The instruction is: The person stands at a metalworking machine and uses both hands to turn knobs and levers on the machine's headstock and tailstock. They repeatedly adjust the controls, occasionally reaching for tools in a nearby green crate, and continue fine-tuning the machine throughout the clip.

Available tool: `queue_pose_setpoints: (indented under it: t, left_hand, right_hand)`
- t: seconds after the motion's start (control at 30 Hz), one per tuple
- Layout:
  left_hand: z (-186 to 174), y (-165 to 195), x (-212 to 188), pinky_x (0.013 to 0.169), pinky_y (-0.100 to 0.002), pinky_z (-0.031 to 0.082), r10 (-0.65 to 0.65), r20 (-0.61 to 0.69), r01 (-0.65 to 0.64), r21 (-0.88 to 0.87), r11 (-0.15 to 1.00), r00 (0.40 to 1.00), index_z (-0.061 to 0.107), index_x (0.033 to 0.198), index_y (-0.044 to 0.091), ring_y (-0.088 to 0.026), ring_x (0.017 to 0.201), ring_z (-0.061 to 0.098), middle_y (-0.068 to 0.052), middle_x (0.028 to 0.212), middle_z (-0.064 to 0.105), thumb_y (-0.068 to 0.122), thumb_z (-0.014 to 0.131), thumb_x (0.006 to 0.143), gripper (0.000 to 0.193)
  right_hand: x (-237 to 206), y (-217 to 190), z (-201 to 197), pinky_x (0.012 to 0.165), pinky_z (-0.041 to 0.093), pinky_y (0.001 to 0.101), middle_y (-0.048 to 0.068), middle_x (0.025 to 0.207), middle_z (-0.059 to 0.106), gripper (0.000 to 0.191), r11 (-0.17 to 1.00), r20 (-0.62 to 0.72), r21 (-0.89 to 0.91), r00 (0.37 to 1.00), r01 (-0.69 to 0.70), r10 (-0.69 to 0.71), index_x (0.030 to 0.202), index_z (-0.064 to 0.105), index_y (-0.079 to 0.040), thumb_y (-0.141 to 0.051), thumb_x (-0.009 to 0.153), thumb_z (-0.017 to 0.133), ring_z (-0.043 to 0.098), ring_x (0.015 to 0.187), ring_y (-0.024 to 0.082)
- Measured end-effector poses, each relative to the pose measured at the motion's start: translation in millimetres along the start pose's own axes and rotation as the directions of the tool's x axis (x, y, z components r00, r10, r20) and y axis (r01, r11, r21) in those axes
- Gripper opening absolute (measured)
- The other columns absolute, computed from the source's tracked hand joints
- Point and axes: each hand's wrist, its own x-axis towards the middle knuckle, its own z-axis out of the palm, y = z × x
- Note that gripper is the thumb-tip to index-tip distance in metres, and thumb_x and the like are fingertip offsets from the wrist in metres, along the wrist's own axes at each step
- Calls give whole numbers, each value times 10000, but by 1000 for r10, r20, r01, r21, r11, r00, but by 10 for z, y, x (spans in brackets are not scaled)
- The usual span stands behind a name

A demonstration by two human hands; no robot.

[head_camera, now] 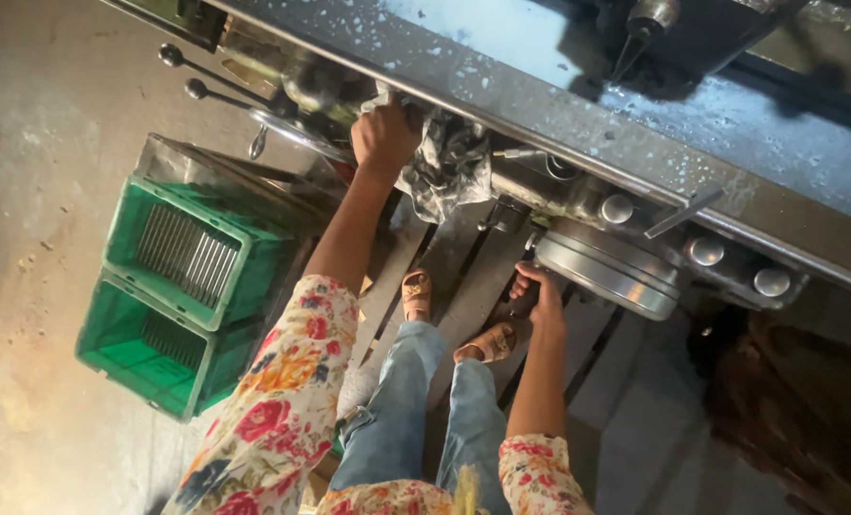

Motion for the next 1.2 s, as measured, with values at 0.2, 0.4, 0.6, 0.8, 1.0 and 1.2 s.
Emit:
queue_pose_setpoints:
  t: [0.2,0.4,0.6,0.8,1.0,1.2]
  left_hand:
    - [57,-21,8,681,-493,594,-22,-9,22,14,1000,1000,652,1211,85,-356,755,743,-167,769,732,418,477,967,448]
    - [125,-48,31,693,-500,594,-14,-6,14,0,1000,1000,667,1174,86,-364,775,742,-177,801,737,421,478,963,438]
    - [194,-68,40,690,-510,588,-10,-47,10,-10,1000,999,678,1130,67,-385,782,736,-201,803,734,425,487,942,447]
    - [208,-60,15,736,-519,585,-14,-64,13,-24,1000,998,701,1079,65,-403,815,735,-215,842,733,441,474,971,452]
    - [157,-43,6,682,-534,579,11,-80,-13,-17,1000,997,682,1133,66,-412,757,730,-220,772,724,429,487,932,458]
    - [136,-50,1,715,-528,583,-17,-54,15,-39,999,998,684,1116,71,-402,791,734,-204,801,733,428,488,956,437]
  right_hand:
    - [-140,-54,-60,549,403,346,-11,600,444,171,1000,-4,16,1000,8,-8,870,574,-104,-144,826,735,458,512,156]
    - [-291,-137,-207,554,418,351,2,614,465,190,1000,-4,-10,1000,11,-11,831,556,-102,-146,816,740,468,518,157]
    - [-417,-200,-425,545,429,362,8,599,470,216,1000,-70,31,998,8,-6,792,548,-103,-129,790,762,480,507,165]
    - [-548,-257,-580,548,439,361,22,608,504,254,999,-167,30,986,13,-8,790,536,-103,-118,810,789,505,514,169]
    - [-608,-279,-662,487,420,326,8,606,525,202,998,-206,27,977,63,-57,852,611,-72,-127,805,800,502,485,153]
    - [-594,-133,-508,593,529,495,140,736,662,300,793,-573,-598,631,113,-522,1003,688,88,-121,809,784,643,637,323]
